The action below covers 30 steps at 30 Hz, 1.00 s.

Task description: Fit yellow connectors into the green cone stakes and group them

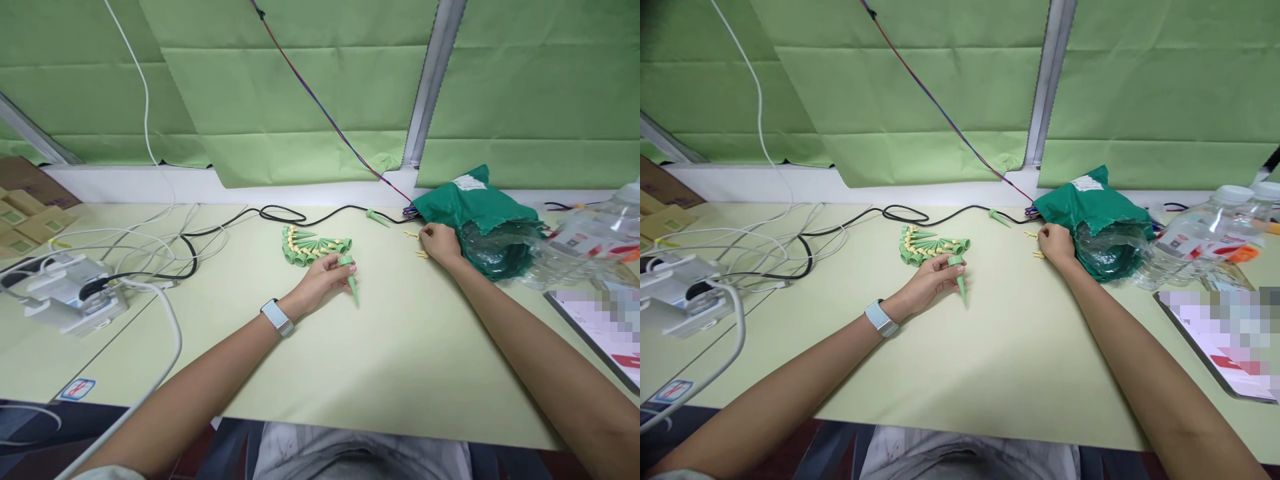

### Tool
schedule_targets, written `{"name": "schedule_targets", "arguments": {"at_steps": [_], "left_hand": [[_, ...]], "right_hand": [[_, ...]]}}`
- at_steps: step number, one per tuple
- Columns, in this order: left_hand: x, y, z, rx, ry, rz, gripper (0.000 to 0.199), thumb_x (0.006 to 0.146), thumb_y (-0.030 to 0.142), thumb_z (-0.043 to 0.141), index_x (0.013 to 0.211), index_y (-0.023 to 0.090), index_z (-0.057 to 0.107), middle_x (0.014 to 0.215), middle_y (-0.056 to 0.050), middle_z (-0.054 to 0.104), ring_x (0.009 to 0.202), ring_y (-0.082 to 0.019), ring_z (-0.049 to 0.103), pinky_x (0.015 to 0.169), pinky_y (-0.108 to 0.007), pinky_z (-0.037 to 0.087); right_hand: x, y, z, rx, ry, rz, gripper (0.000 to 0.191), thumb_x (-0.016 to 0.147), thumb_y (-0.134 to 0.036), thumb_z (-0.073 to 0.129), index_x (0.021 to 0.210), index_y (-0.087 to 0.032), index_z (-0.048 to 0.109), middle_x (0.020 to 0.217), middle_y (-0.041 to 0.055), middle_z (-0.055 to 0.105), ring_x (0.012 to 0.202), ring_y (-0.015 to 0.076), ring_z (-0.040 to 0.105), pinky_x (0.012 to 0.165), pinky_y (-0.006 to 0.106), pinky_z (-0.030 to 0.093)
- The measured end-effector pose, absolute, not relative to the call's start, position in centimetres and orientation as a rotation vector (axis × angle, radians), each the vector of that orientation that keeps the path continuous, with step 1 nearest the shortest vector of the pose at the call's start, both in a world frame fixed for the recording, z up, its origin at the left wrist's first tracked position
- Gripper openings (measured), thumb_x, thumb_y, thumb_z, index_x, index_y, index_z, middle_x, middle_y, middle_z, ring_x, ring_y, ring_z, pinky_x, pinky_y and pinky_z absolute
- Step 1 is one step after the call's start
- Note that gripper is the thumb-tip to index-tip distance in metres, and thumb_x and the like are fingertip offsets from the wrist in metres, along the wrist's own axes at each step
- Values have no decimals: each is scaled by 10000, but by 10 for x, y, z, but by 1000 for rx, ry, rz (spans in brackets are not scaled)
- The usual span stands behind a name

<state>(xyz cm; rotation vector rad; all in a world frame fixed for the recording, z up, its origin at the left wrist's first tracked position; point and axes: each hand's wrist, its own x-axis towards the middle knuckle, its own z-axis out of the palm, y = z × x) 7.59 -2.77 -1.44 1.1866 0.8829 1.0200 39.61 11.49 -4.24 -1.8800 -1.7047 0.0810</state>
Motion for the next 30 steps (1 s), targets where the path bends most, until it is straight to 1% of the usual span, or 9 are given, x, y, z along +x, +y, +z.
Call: {"name": "schedule_targets", "arguments": {"at_steps": [4, 11, 15, 18, 19, 21, 23, 25, 30], "left_hand": [[76, -28, -14, 1182, 883, 1021, 316, 785, 351, 835, 964, 144, 678, 905, -29, 641, 774, -143, 674, 686, -281, 582], [77, -29, -12, 1185, 888, 1006, 350, 784, 346, 839, 1018, 132, 690, 903, -36, 655, 770, -142, 676, 684, -281, 574], [78, -29, -14, 1189, 908, 1012, 446, 767, 337, 853, 1124, 136, 675, 838, -17, 646, 764, -154, 686, 672, -283, 565], [79, -30, -14, 1220, 921, 1032, 505, 740, 333, 873, 1148, 155, 635, 728, 23, 621, 711, -164, 690, 659, -294, 561], [80, -31, -13, 1240, 918, 1028, 498, 735, 336, 875, 1129, 161, 625, 708, 30, 622, 683, -163, 685, 654, -298, 559], [80, -32, -12, 1288, 905, 1004, 457, 739, 345, 870, 1073, 168, 613, 695, 35, 633, 630, -149, 668, 645, -298, 550], [81, -34, -11, 1327, 898, 976, 413, 757, 352, 855, 1033, 172, 606, 710, 29, 655, 608, -136, 658, 640, -288, 537], [82, -34, -11, 1333, 897, 974, 396, 771, 353, 844, 1024, 172, 599, 742, 10, 684, 643, -145, 675, 653, -287, 536], [82, -32, -17, 1289, 845, 1007, 415, 788, 353, 831, 1047, 176, 560, 867, -52, 747, 820, -224, 746, 729, -348, 576]], "right_hand": [[393, 113, -43, -1891, -1709, 83, 222, 855, -264, 615, 931, -173, 803, 978, 144, 771, 881, 272, 683, 761, 325, 475], [390, 106, -36, -1824, -1699, 16, 311, 924, -245, 499, 1029, -145, 774, 1085, 167, 744, 969, 276, 672, 859, 353, 474], [368, 79, -22, -1540, -1769, 42, 272, 899, -237, 510, 988, -161, 755, 1042, 124, 743, 857, 239, 656, 836, 362, 482], [336, 38, -10, -1216, -1906, 336, 243, 891, -288, 560, 1006, -177, 742, 936, 71, 728, 701, 177, 613, 751, 334, 500], [324, 23, -7, -1144, -1914, 512, 252, 895, -328, 578, 1028, -187, 739, 926, 58, 714, 666, 161, 599, 687, 313, 503], [303, -2, -2, -1045, -1852, 972, 345, 917, -413, 573, 1171, -217, 700, 964, 42, 685, 594, 133, 582, 548, 280, 491], [287, -18, 0, -1002, -1801, 1261, 395, 896, -450, 609, 1221, -236, 676, 916, 19, 652, 548, 124, 574, 461, 260, 463], [277, -22, 0, -985, -1753, 1368, 390, 873, -440, 645, 1204, -237, 679, 859, -1, 627, 531, 116, 568, 429, 243, 447], [266, -17, -2, -1059, -1648, 1349, 369, 787, -419, 753, 1083, -204, 699, 797, -9, 642, 497, 97, 544, 419, 224, 429]]}}
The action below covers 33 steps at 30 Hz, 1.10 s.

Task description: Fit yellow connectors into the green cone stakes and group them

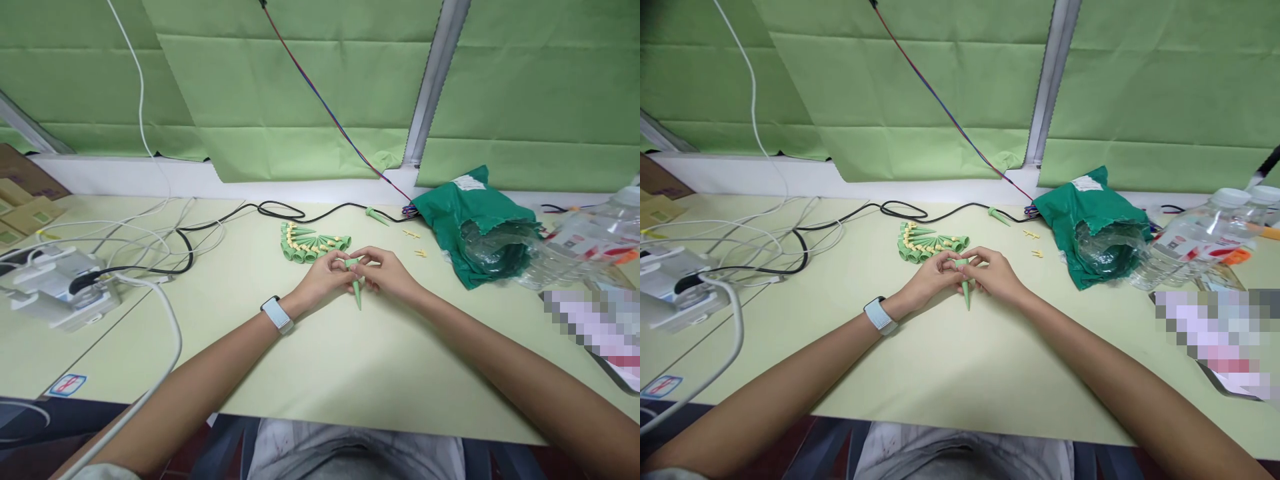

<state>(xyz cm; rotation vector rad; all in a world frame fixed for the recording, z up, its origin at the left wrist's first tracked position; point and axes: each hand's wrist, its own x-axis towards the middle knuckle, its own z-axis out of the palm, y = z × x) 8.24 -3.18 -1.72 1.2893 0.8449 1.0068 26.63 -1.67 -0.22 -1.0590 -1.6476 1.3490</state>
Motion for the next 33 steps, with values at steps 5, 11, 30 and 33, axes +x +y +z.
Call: {"name": "schedule_targets", "arguments": {"at_steps": [5, 11, 30, 33], "left_hand": [[81, -30, -16, 1167, 812, 1016, 472, 767, 262, 853, 1111, 175, 543, 938, -61, 743, 898, -234, 760, 907, -446, 582], [82, -31, -10, 1135, 922, 940, 281, 853, 181, 716, 1106, 135, 602, 1154, -150, 697, 925, -226, 753, 922, -442, 592], [83, -33, -13, 1203, 885, 918, 67, 850, 140, 664, 910, 122, 644, 1029, -132, 701, 870, -197, 738, 844, -386, 600], [83, -33, -13, 1221, 902, 899, 49, 857, 134, 655, 902, 120, 642, 961, -125, 705, 859, -201, 736, 851, -397, 596]], "right_hand": [[265, 4, -1, -1105, -1625, 1314, 300, 721, -354, 764, 966, -196, 695, 713, -25, 621, 462, 90, 496, 431, 231, 393], [281, 92, -1, -1441, -1882, 534, 293, 733, -325, 695, 992, -199, 746, 828, 25, 713, 721, 179, 631, 671, 283, 484], [268, 150, -16, -1678, -2137, -163, 362, 883, -100, 504, 1210, -147, 651, 1208, 188, 637, 1002, 291, 619, 812, 358, 452], [261, 136, -17, -1445, -2096, 55, 307, 898, -171, 511, 1140, -164, 700, 1086, 127, 708, 938, 252, 635, 821, 342, 469]]}}
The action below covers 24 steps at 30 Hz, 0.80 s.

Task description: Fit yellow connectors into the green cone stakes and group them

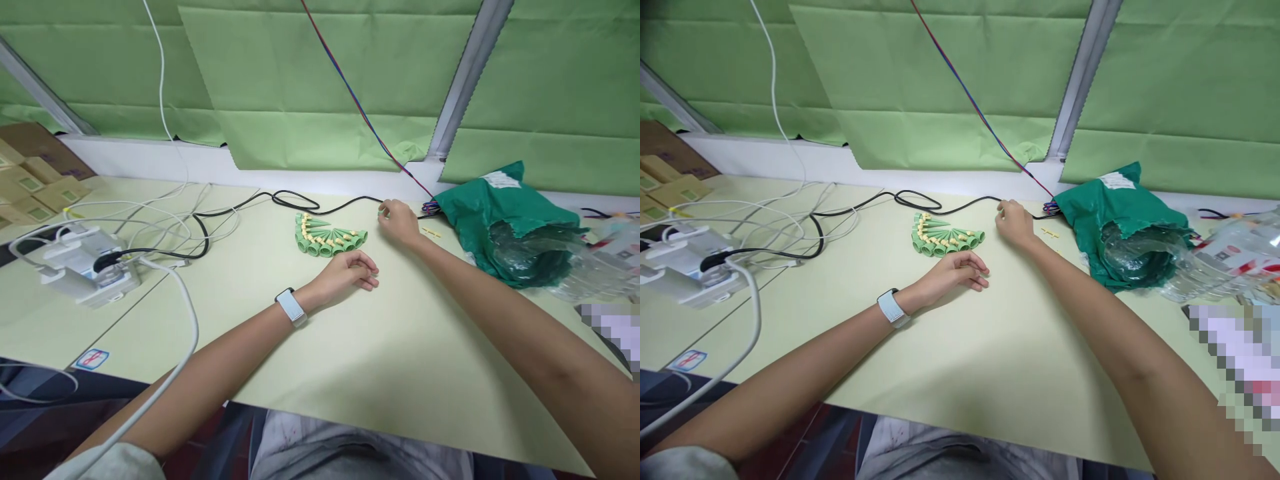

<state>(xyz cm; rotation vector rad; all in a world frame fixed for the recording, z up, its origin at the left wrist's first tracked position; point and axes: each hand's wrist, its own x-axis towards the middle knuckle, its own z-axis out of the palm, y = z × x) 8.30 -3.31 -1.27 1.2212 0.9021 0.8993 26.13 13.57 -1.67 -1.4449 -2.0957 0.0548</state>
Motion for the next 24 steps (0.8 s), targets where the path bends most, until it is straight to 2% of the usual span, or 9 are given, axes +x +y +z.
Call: {"name": "schedule_targets", "arguments": {"at_steps": [2, 5, 10, 17, 21, 24], "left_hand": [[83, -33, -12, 1233, 906, 886, 47, 864, 141, 656, 905, 123, 642, 938, -120, 705, 859, -202, 734, 858, -403, 593], [82, -33, -12, 1243, 902, 876, 50, 876, 159, 653, 913, 127, 644, 940, -112, 703, 864, -199, 733, 874, -405, 591], [81, -33, -12, 1254, 905, 869, 40, 889, 152, 618, 908, 124, 640, 931, -105, 697, 860, -197, 735, 876, -402, 592], [81, -32, -15, 1269, 895, 868, 50, 869, 157, 631, 909, 130, 644, 931, -109, 702, 854, -193, 731, 845, -377, 594], [83, -32, -17, 1287, 906, 906, 59, 855, 178, 640, 900, 139, 633, 886, -92, 695, 816, -183, 722, 819, -366, 594], [86, -35, -17, 1319, 938, 979, 88, 852, 207, 624, 921, 156, 608, 853, -56, 665, 726, -165, 699, 699, -327, 583]], "right_hand": [[253, 125, -16, -1213, -2135, 311, 314, 905, -192, 495, 1116, -174, 727, 1051, 85, 740, 914, 219, 649, 848, 327, 486], [245, 111, -15, -956, -2255, 523, 361, 885, -143, 469, 1085, -182, 767, 1120, 72, 749, 984, 201, 659, 917, 320, 482], [255, 93, -14, -1015, -2410, 382, 432, 840, -56, 462, 1122, -167, 771, 1165, 103, 739, 1087, 234, 628, 996, 347, 442], [288, 61, -12, -1165, -2373, 271, 272, 844, -231, 624, 1091, -196, 732, 1088, 97, 725, 1024, 264, 629, 926, 363, 472], [299, 23, -19, -1140, -2274, 290, 234, 854, -220, 606, 1072, -201, 690, 1041, 91, 695, 947, 247, 632, 843, 354, 487], [304, -11, -25, -1078, -2195, 403, 194, 847, -218, 620, 1028, -220, 689, 998, 72, 694, 917, 237, 633, 823, 355, 488]]}}
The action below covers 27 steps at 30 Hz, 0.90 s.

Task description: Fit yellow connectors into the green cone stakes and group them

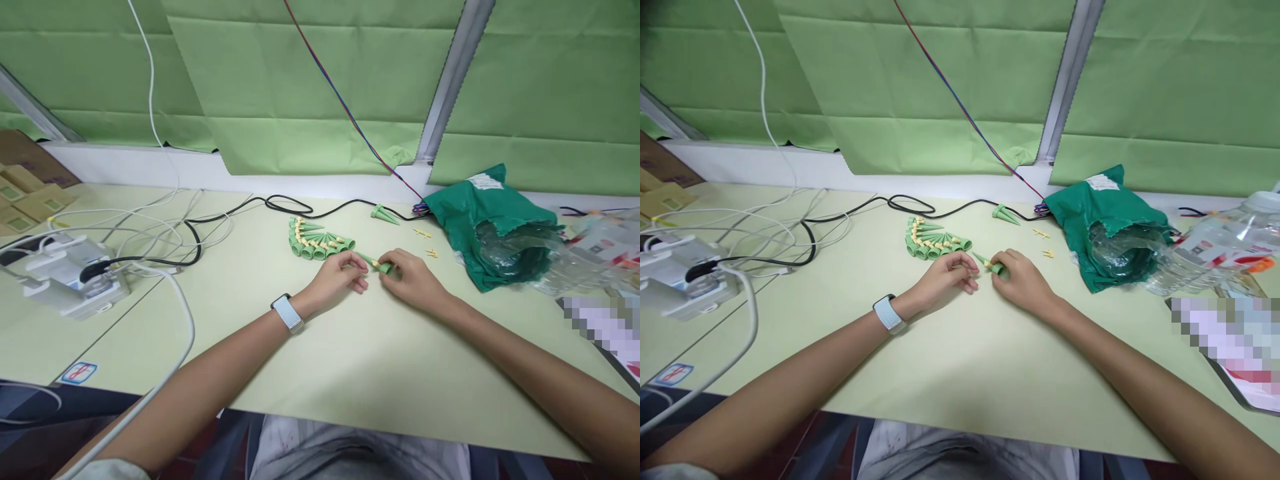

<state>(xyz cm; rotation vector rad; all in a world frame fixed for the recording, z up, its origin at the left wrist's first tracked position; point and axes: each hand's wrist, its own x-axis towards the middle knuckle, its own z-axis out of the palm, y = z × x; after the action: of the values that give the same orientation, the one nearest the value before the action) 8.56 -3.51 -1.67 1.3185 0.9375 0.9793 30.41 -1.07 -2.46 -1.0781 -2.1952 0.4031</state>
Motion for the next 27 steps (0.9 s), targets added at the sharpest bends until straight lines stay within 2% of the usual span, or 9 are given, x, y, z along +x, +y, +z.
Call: {"name": "schedule_targets", "arguments": {"at_steps": [4, 9, 15, 20, 27], "left_hand": [[88, -41, -13, 1491, 1023, 1039, 124, 840, 214, 614, 958, 179, 626, 876, -24, 633, 651, -124, 607, 576, -262, 478], [89, -46, -7, 1789, 1090, 1095, 120, 865, 215, 607, 920, 179, 707, 895, -39, 660, 729, -140, 552, 647, -269, 418], [85, -50, -2, 1900, 1083, 1109, 154, 899, 194, 555, 881, 188, 708, 883, -41, 652, 727, -152, 542, 639, -272, 400], [84, -53, -1, 2076, 1019, 1029, 175, 894, 166, 546, 816, 191, 702, 832, -35, 649, 715, -154, 552, 611, -272, 378], [83, -51, -4, 2133, 1005, 954, 184, 886, 142, 525, 801, 185, 682, 800, -23, 631, 676, -140, 535, 603, -266, 371]], "right_hand": [[307, -42, -27, -1148, -1925, 809, 155, 843, -292, 671, 985, -235, 693, 961, 38, 713, 843, 211, 639, 778, 343, 500], [297, -60, -24, -1089, -1717, 1040, 184, 815, -359, 722, 930, -222, 677, 933, 36, 687, 843, 203, 623, 767, 339, 505], [275, -87, -23, -1014, -1767, 1055, 192, 816, -328, 734, 954, -254, 623, 859, 12, 637, 754, 186, 609, 678, 321, 526], [279, -89, -19, -945, -1911, 789, 159, 820, -215, 678, 959, -276, 633, 938, 35, 649, 845, 216, 623, 774, 364, 539], [283, -87, -19, -934, -1985, 709, 179, 833, -172, 630, 975, -281, 631, 938, 39, 625, 791, 206, 615, 737, 358, 526]]}}
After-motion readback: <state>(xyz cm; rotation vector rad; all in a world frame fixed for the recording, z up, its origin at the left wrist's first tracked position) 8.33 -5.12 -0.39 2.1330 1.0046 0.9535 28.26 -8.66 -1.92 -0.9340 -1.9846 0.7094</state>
